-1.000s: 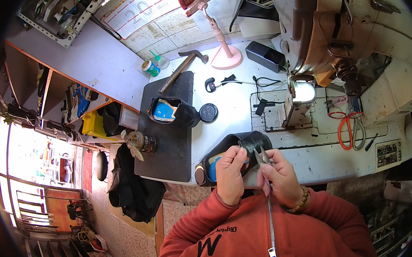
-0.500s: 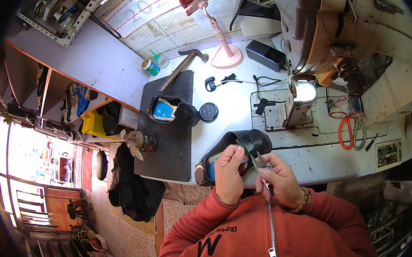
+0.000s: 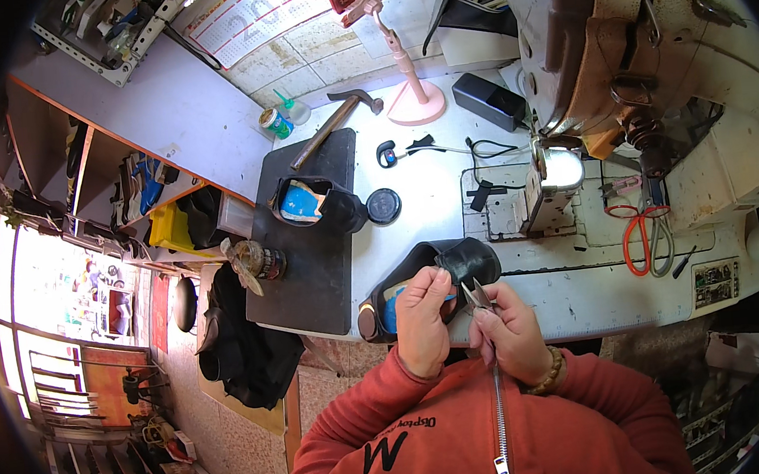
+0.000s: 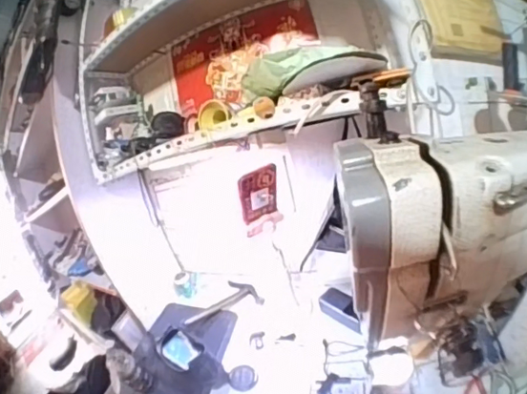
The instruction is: The person uses pliers to pull and adjust the upper material of a black shoe held in a shoe last. They repeatedly reposition the shoe and work along the edge of the opening, pulling the material into place.
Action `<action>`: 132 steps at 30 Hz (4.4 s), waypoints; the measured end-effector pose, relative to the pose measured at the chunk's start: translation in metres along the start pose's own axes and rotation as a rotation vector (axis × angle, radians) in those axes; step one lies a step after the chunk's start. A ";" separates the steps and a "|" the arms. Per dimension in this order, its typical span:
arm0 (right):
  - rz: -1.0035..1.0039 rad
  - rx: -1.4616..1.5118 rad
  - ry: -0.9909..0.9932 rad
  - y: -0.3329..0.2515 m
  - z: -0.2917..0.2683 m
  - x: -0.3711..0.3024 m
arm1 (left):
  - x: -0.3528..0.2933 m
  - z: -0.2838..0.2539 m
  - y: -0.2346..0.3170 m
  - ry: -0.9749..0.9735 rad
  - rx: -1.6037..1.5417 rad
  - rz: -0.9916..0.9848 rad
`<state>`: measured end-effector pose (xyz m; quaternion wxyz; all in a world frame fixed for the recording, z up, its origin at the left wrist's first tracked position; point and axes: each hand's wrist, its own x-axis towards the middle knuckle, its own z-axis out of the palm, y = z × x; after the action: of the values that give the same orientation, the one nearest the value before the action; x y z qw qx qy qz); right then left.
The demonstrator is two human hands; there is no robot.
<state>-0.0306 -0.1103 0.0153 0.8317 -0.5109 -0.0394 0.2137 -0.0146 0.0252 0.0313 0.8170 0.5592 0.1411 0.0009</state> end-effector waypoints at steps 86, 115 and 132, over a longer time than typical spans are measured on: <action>0.265 0.353 -0.146 -0.021 -0.012 0.001 | -0.005 0.001 -0.002 -0.022 -0.041 0.037; 0.213 0.188 -0.108 -0.016 -0.008 0.000 | -0.004 0.000 -0.007 0.034 -0.112 0.014; 0.252 0.242 -0.143 -0.020 -0.008 0.003 | -0.005 -0.001 -0.006 0.021 -0.110 0.016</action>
<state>-0.0197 -0.1235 0.0281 0.8488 -0.3915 -0.0081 0.3553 -0.0203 0.0231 0.0267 0.8448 0.5145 0.1451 0.0210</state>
